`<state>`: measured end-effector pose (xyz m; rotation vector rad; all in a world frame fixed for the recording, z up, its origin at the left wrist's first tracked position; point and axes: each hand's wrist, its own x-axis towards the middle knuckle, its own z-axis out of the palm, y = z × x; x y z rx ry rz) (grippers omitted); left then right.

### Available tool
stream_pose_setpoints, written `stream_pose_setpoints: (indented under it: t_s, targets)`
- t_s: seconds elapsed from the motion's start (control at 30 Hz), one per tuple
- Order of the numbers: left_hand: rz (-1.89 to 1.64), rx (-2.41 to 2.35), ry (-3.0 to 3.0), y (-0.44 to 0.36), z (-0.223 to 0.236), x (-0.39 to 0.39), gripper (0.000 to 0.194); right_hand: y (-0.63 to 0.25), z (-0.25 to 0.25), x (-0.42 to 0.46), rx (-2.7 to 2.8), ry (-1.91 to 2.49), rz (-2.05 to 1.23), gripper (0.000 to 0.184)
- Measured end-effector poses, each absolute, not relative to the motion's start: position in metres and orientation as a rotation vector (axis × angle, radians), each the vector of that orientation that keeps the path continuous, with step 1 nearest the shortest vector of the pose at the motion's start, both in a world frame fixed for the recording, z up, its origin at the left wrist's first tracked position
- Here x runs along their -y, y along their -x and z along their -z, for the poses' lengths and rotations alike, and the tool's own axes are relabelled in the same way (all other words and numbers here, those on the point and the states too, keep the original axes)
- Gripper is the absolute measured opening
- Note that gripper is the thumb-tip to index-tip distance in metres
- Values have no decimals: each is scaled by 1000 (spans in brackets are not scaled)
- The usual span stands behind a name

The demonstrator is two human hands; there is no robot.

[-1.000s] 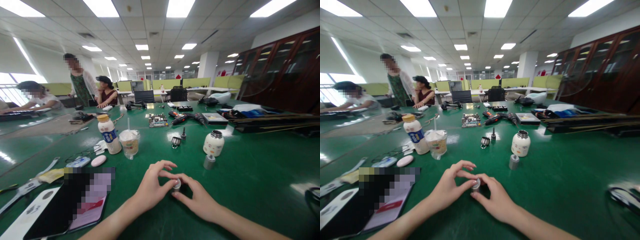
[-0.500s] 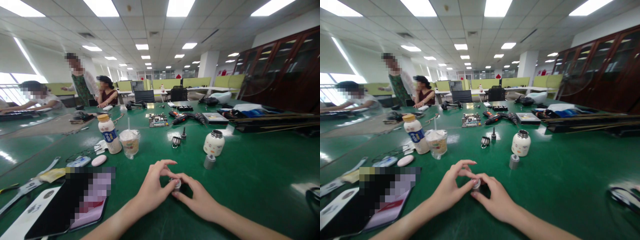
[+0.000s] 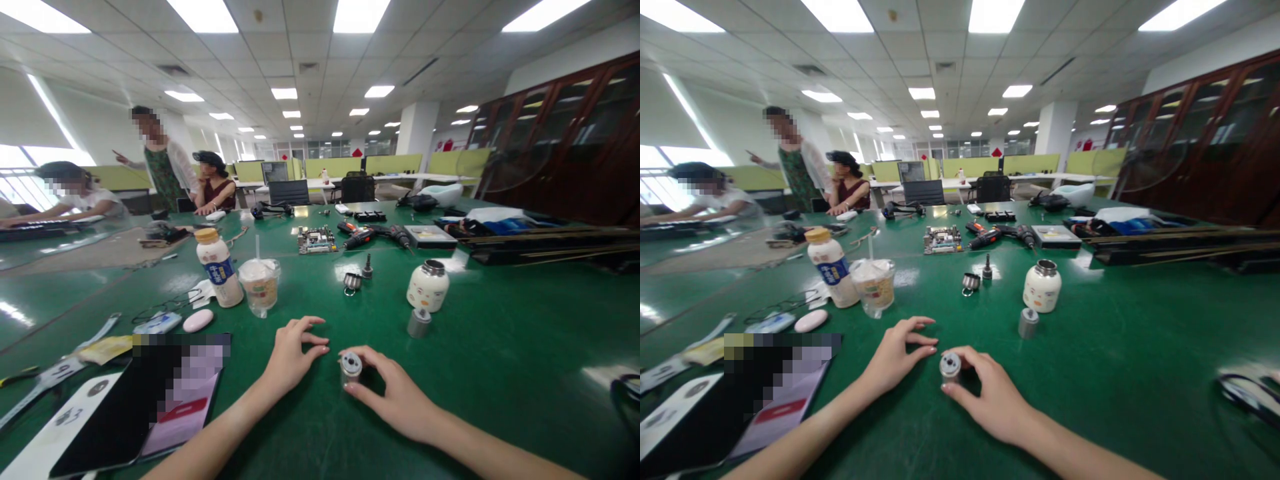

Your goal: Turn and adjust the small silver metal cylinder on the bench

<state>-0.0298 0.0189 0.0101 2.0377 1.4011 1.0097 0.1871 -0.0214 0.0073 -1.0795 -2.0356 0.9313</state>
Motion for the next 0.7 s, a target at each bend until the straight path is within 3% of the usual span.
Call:
stream_pose_setpoints:
  t_s: [0.17,0.43,0.7]
  targets:
    - [-1220,-1257,-1934,12,-33,-3,31,-187,-3,20,2042,1067,-917,30]
    - [-1055,-1198,-1991,-2,-48,20,32,-187,-3,21,2030,1042,-920,33]
    - [-1056,-1145,-2088,2,-48,21,48,-187,-2,22,2019,1038,-928,31]
